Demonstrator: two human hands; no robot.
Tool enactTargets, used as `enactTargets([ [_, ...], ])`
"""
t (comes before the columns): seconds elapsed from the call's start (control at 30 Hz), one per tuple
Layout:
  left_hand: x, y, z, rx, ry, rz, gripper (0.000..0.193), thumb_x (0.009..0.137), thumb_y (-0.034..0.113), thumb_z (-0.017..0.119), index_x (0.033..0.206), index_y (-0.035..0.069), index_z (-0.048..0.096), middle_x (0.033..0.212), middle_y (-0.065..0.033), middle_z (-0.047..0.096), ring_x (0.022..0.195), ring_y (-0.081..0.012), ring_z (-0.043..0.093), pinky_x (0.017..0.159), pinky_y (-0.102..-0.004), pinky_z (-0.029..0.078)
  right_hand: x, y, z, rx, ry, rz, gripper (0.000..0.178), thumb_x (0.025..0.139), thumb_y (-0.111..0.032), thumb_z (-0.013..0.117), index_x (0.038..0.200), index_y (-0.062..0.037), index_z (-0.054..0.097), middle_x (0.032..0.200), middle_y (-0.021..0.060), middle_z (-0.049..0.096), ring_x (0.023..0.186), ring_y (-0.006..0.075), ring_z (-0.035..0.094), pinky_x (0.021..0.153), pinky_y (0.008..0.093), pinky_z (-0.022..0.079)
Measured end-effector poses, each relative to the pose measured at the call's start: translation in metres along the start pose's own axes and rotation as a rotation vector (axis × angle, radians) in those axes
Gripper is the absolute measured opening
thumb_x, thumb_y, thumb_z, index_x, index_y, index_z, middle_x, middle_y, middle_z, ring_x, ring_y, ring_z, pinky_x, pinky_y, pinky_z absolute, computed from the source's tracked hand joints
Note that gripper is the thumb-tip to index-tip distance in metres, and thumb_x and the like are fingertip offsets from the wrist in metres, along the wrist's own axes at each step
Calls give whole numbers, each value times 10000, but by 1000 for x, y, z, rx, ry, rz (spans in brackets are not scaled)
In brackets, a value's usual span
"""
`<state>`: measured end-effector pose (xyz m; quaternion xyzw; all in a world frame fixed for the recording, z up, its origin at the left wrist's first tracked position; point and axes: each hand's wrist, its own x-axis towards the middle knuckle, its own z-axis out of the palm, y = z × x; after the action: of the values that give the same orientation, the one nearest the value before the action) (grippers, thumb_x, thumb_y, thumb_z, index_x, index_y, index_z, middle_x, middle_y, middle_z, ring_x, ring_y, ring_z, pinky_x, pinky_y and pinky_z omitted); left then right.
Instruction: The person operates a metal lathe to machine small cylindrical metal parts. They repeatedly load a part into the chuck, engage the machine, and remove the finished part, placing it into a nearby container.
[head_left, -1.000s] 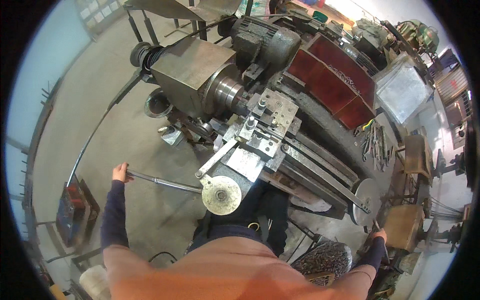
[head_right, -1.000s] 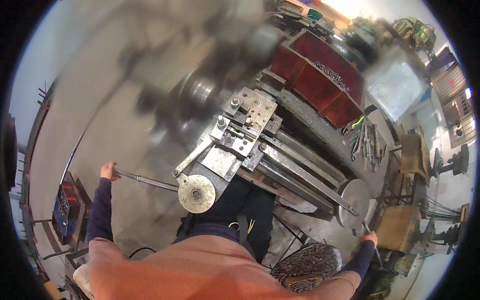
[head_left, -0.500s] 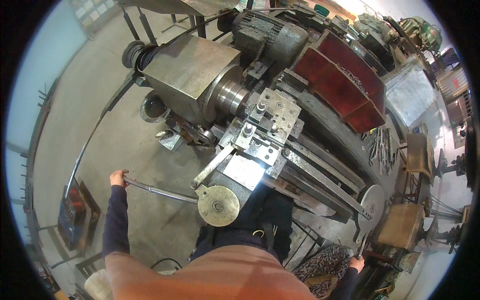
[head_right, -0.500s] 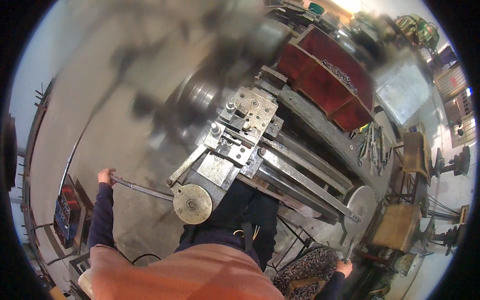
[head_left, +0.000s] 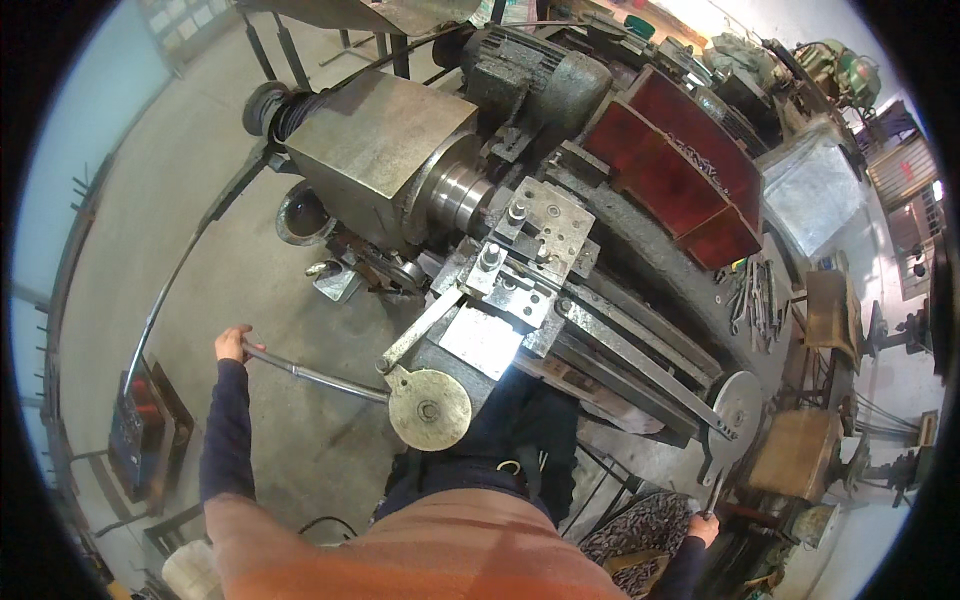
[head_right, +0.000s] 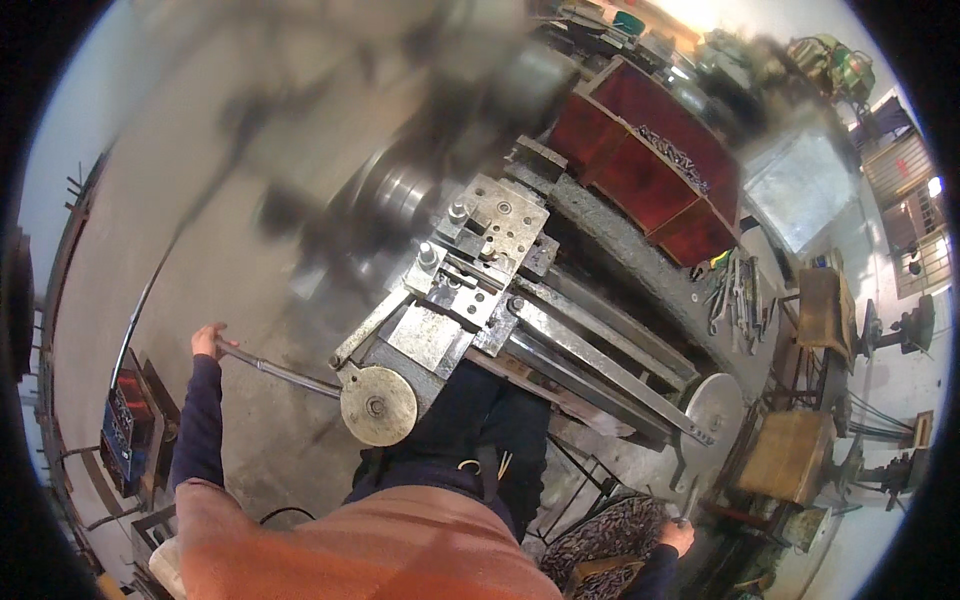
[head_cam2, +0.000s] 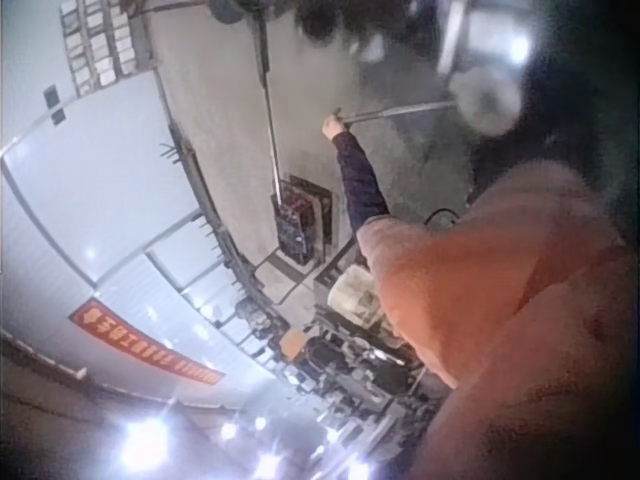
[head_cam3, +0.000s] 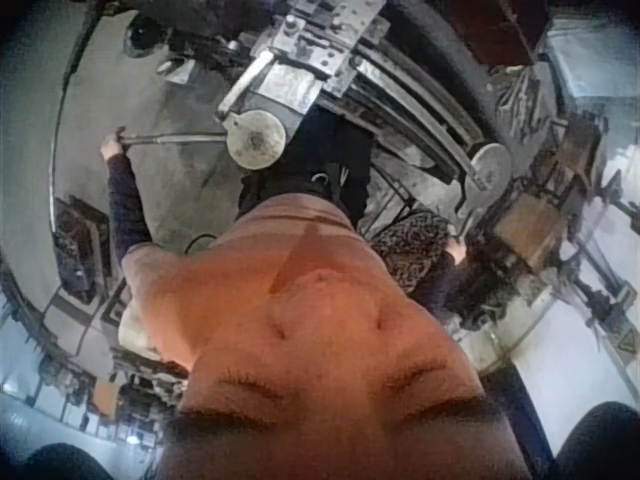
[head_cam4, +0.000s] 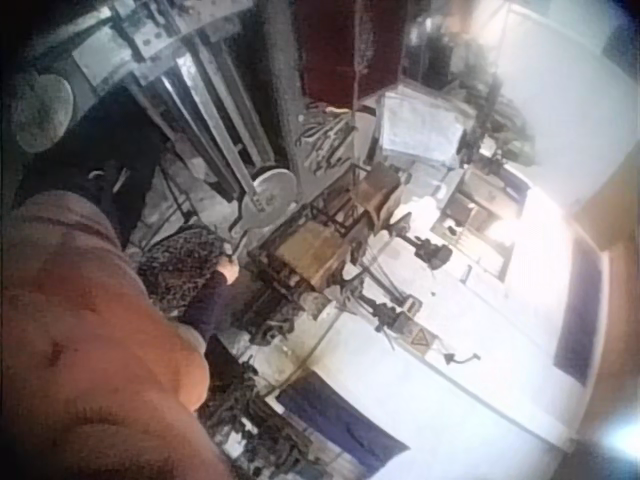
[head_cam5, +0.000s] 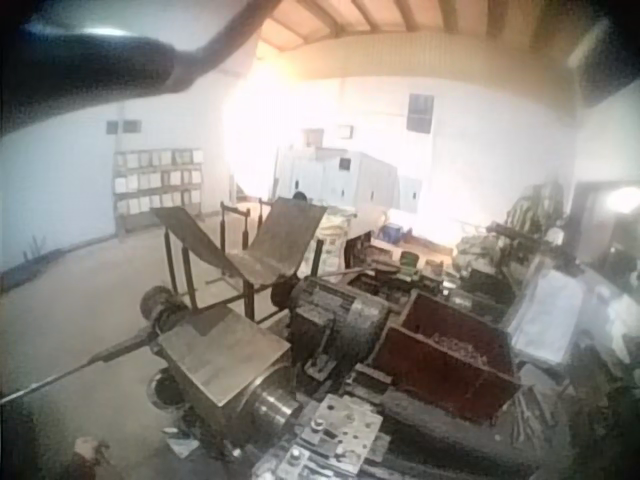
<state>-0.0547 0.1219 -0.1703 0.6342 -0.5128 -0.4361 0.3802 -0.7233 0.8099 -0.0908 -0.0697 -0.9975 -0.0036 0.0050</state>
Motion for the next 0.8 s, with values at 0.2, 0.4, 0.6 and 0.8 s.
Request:
enactTargets([
  [0.2,5,9,5,-182,43,-221,196,714,98,560,854,-28,609,679,-99,465,598,-235,540,581,-451,543,4,1,-5,1,-5,31,331,624,-267,570,888,-81,644,838,203,627,815,396,582,740,448,452],
  [0.4,13,2,-11,434,-8,-49,222,713,114,542,871,-26,610,759,-131,573,733,-268,610,602,-374,542,82,17,-3,-218,-32,40,310,622,-267,587,869,-91,650,916,183,630,875,355,598,767,443,467],
  [0.6,24,48,-8,952,-197,184,286,701,112,535,956,14,619,651,-156,628,577,-275,630,537,-345,515,154,1,-21,-363,67,4,274,729,-315,557,904,-110,603,980,103,625,943,292,585,796,438,449],
  [0.8,53,80,76,1093,-164,425,296,693,131,528,950,26,631,849,-219,630,842,-315,615,778,-388,481,148,-49,-38,-358,75,81,458,704,-264,597,1143,-151,527,1145,69,564,1093,254,511,893,443,398],
])
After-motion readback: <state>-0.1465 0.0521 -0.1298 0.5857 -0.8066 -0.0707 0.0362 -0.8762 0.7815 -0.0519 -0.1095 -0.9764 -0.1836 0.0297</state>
